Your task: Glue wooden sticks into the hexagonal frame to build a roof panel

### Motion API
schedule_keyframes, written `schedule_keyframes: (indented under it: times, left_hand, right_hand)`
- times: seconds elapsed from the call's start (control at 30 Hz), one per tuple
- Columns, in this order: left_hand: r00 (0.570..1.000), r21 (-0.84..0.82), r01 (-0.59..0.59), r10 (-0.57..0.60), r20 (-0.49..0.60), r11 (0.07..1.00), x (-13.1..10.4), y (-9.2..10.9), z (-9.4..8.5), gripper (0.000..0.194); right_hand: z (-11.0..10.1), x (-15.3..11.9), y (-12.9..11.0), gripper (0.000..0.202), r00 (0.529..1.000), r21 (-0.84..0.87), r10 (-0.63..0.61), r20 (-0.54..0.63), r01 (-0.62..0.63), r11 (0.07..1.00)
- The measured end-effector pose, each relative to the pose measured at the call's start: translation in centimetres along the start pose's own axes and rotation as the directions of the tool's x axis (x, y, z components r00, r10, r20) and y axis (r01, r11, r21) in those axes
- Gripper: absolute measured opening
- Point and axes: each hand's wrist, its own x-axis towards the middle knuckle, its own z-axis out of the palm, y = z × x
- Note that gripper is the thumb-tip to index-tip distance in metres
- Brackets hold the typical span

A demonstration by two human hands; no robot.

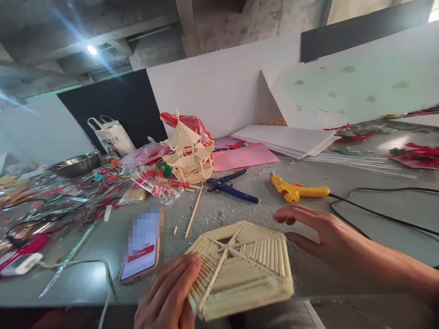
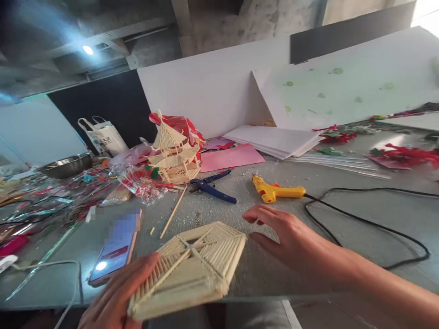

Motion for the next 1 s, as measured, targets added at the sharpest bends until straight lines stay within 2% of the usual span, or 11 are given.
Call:
schedule_keyframes:
  times: [0.1, 0.23, 0.43, 0.5, 0.57, 0.67, 0.73, 0.8, 0.9, 0.97, 1.0]
  left_hand:
    - [0.954, -0.049, 0.293, -0.295, -0.042, 0.955, 2.1, 0.3, -0.3, 0.025]
    - [0.74, -0.231, 0.663, -0.669, 0.062, 0.712, 5.8, -0.7, 0.1, 0.027]
    - [0.542, -0.569, 0.799, -0.644, 0.54, 0.196, 9.1, -4.6, 2.4, 0.043]
    - [0.48, -0.515, 0.847, -0.605, 0.635, 0.132, 9.0, -5.6, 3.6, 0.042]
    - [0.457, -0.438, 0.879, -0.599, 0.658, 0.19, 8.5, -6.4, 4.8, 0.041]
    - [0.484, -0.271, 0.87, -0.608, 0.63, 0.412, 7.8, -7.4, 6.2, 0.04]
    - [0.515, -0.104, 0.816, -0.633, 0.577, 0.569, 7.5, -7.6, 6.5, 0.039]
    - [0.59, 0.061, 0.713, -0.645, 0.486, 0.698, 7.3, -7.1, 6.1, 0.037]
    - [0.808, 0.098, 0.497, -0.5, 0.312, 0.862, 7.0, -4.9, 5.1, 0.034]
    - [0.894, -0.005, 0.346, -0.328, 0.305, 0.938, 6.7, -2.9, 4.6, 0.028]
    - [0.891, -0.054, 0.301, -0.26, 0.373, 0.952, 6.7, -1.9, 4.5, 0.025]
  right_hand:
    - [-0.1, 1.1, -0.3, 0.035, 0.997, 0.128, 0.062, 0.039, -0.067, 0.99]
    - [-0.7, 3.4, -1.4, 0.04, 0.97, 0.518, 0.065, 0.234, -0.181, 0.836]
    - [0.1, 4.9, -2.9, 0.04, 0.886, 0.745, 0.134, 0.444, -0.448, 0.494]
    - [0.8, 4.7, -3.3, 0.037, 0.823, 0.687, 0.147, 0.549, -0.544, 0.481]
    - [1.3, 4.4, -3.5, 0.031, 0.756, 0.586, 0.172, 0.632, -0.611, 0.533]
    - [1.2, 4.0, -3.9, 0.022, 0.704, 0.416, 0.247, 0.666, -0.625, 0.66]
    - [0.9, 3.9, -4.1, 0.022, 0.716, 0.29, 0.299, 0.631, -0.575, 0.765]
    - [0.8, 3.7, -4.2, 0.022, 0.805, 0.164, 0.3, 0.512, -0.435, 0.886]
    - [1.3, 3.3, -4.2, 0.016, 0.963, 0.035, 0.098, 0.252, -0.11, 0.993]
    - [2.0, 2.9, -4.3, 0.017, 0.983, 0.015, -0.087, 0.164, 0.086, 0.996]
    - [2.3, 2.7, -4.3, 0.019, 0.975, 0.007, -0.163, 0.152, 0.163, 0.987]
